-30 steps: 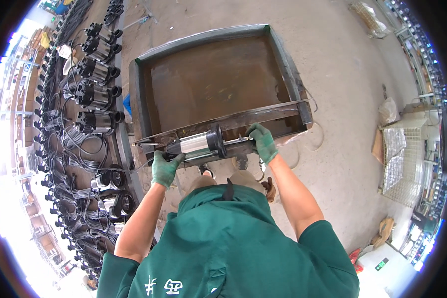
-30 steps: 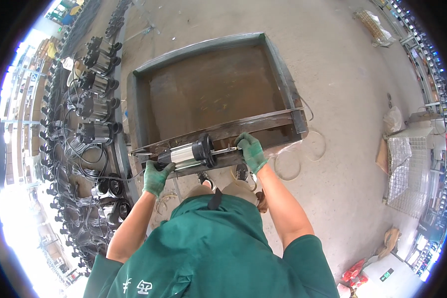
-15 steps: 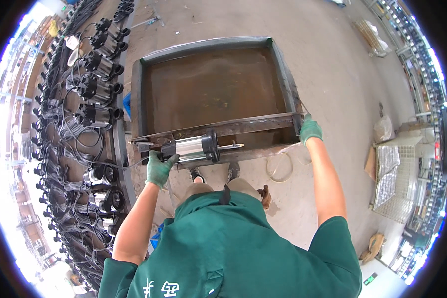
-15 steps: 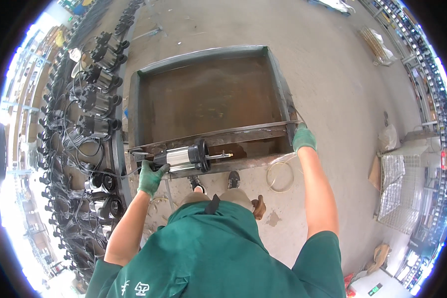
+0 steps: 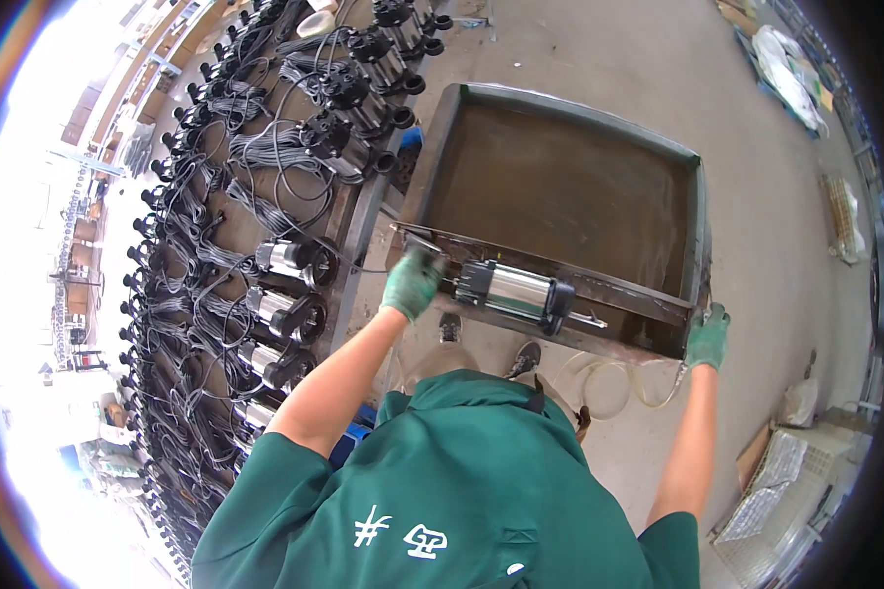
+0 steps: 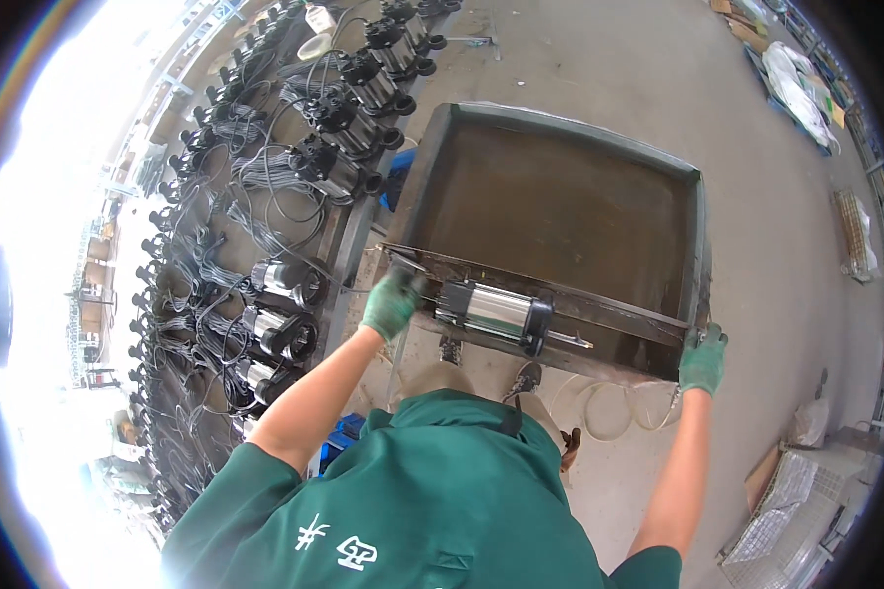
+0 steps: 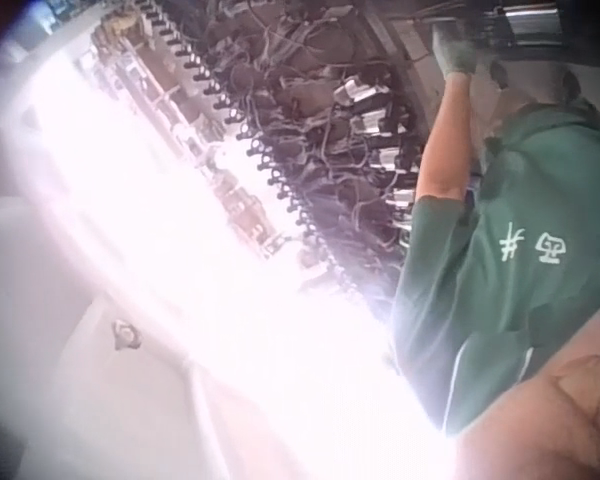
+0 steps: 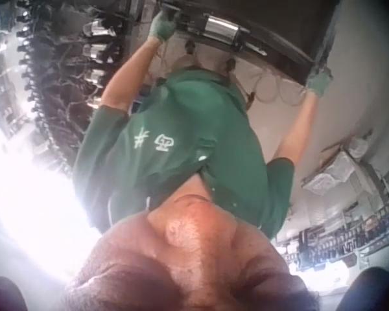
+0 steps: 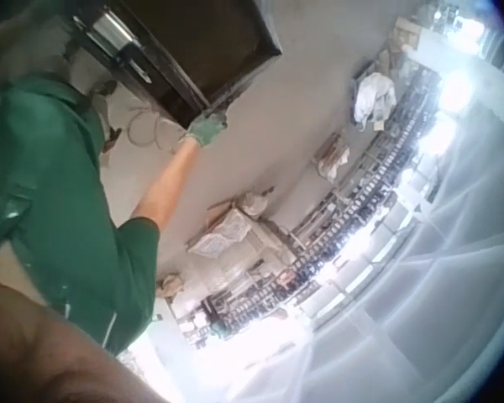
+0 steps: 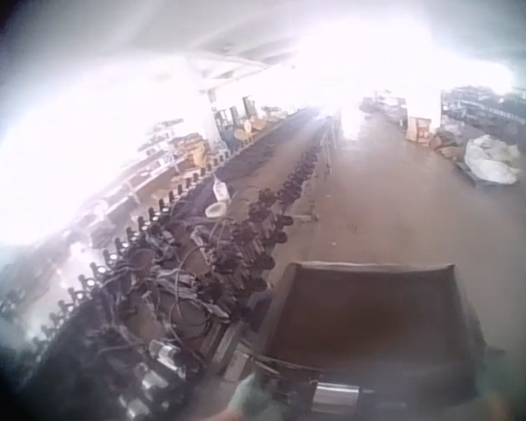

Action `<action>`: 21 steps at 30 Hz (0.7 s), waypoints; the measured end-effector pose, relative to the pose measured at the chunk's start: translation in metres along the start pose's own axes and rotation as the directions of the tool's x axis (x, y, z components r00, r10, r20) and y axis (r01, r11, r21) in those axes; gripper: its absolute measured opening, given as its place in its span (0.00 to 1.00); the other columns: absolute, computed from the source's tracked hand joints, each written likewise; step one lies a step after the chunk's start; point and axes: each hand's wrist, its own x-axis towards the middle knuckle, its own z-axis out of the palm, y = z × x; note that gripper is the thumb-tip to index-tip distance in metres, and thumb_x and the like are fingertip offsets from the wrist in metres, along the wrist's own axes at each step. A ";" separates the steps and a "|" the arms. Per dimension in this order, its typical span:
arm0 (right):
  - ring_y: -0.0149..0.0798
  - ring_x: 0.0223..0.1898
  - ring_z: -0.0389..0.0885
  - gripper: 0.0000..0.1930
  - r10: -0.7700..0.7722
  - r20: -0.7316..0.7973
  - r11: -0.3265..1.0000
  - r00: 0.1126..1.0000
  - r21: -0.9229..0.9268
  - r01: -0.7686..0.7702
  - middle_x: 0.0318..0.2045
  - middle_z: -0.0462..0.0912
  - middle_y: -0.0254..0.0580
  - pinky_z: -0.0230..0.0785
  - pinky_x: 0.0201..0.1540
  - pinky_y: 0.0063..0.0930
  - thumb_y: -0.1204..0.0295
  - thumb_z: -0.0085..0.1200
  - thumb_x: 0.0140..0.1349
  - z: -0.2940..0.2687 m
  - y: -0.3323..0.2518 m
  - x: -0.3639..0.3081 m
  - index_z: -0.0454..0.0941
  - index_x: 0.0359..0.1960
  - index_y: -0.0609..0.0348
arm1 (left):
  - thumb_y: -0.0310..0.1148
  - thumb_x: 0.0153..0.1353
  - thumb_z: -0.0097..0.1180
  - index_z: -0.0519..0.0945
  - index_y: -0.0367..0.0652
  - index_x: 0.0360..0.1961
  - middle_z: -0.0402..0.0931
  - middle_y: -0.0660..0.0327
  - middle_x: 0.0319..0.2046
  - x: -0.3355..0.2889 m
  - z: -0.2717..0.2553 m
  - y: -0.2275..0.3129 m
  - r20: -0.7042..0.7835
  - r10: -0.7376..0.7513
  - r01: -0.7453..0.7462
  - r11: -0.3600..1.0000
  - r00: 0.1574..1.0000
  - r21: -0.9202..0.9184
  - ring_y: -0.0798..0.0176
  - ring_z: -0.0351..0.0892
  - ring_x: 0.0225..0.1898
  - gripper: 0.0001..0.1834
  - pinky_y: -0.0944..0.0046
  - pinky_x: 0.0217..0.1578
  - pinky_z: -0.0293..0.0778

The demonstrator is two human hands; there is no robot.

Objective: The person, wearing gloves, picks up a cylindrical motor component from a line on a table, places it into a tray of brown liquid, rotates it within the liquid, and then removes it and places it back into the line on the table.

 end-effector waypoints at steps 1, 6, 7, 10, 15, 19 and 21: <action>0.64 0.52 0.80 0.17 -0.139 0.002 0.982 0.990 0.125 0.138 0.49 0.82 0.58 0.74 0.54 0.53 0.59 0.50 0.73 -0.006 -0.013 -0.006 0.76 0.52 0.59 | 0.45 0.65 0.65 0.75 0.39 0.50 0.83 0.46 0.38 0.016 0.004 -0.034 -0.178 -0.088 0.081 0.996 0.980 -0.045 0.44 0.85 0.32 0.23 0.50 0.35 0.81; 0.56 0.51 0.80 0.13 -0.511 -0.087 0.744 0.855 0.453 0.491 0.48 0.81 0.53 0.73 0.56 0.45 0.68 0.55 0.69 -0.009 -0.152 -0.075 0.77 0.52 0.59 | 0.47 0.66 0.66 0.76 0.46 0.50 0.79 0.61 0.31 0.064 -0.041 -0.040 0.180 -0.567 0.573 0.656 0.804 -0.491 0.65 0.76 0.21 0.21 0.61 0.20 0.77; 0.55 0.49 0.80 0.12 -0.532 -0.091 0.708 0.842 0.499 0.501 0.47 0.81 0.53 0.73 0.55 0.45 0.69 0.57 0.68 -0.015 -0.187 -0.090 0.77 0.50 0.58 | 0.47 0.67 0.65 0.76 0.46 0.48 0.78 0.62 0.29 0.067 -0.044 -0.037 0.289 -0.581 0.641 0.603 0.761 -0.474 0.66 0.75 0.21 0.19 0.63 0.18 0.74; 0.55 0.47 0.81 0.10 -0.502 -0.104 0.676 0.858 0.572 0.465 0.45 0.81 0.52 0.74 0.52 0.46 0.68 0.58 0.67 -0.009 -0.254 -0.115 0.79 0.46 0.57 | 0.45 0.68 0.62 0.75 0.49 0.43 0.75 0.64 0.26 0.075 -0.038 -0.046 0.389 -0.569 0.685 0.538 0.725 -0.491 0.68 0.72 0.19 0.14 0.66 0.14 0.67; 0.55 0.41 0.82 0.09 -0.412 -0.023 0.811 0.911 0.446 0.378 0.41 0.83 0.50 0.75 0.47 0.46 0.64 0.58 0.67 0.008 -0.271 -0.119 0.82 0.40 0.57 | 0.39 0.70 0.58 0.73 0.49 0.44 0.73 0.65 0.24 0.064 -0.022 -0.069 0.352 -0.534 0.603 0.420 0.769 -0.678 0.68 0.69 0.17 0.09 0.65 0.13 0.64; 0.55 0.41 0.82 0.08 -0.413 -0.042 0.818 0.910 0.423 0.390 0.40 0.83 0.50 0.76 0.46 0.47 0.66 0.57 0.66 0.012 -0.270 -0.119 0.81 0.39 0.56 | 0.36 0.69 0.58 0.74 0.49 0.44 0.73 0.65 0.23 0.051 -0.030 -0.063 0.304 -0.459 0.529 0.515 0.835 -0.674 0.68 0.71 0.18 0.07 0.67 0.17 0.64; 0.55 0.42 0.82 0.07 -0.428 -0.047 0.818 0.903 0.404 0.409 0.40 0.83 0.50 0.76 0.46 0.47 0.66 0.57 0.66 0.010 -0.274 -0.119 0.81 0.39 0.55 | 0.37 0.71 0.57 0.74 0.48 0.44 0.72 0.66 0.22 0.051 -0.018 -0.089 0.231 -0.384 0.431 0.597 0.894 -0.677 0.68 0.70 0.18 0.08 0.66 0.17 0.64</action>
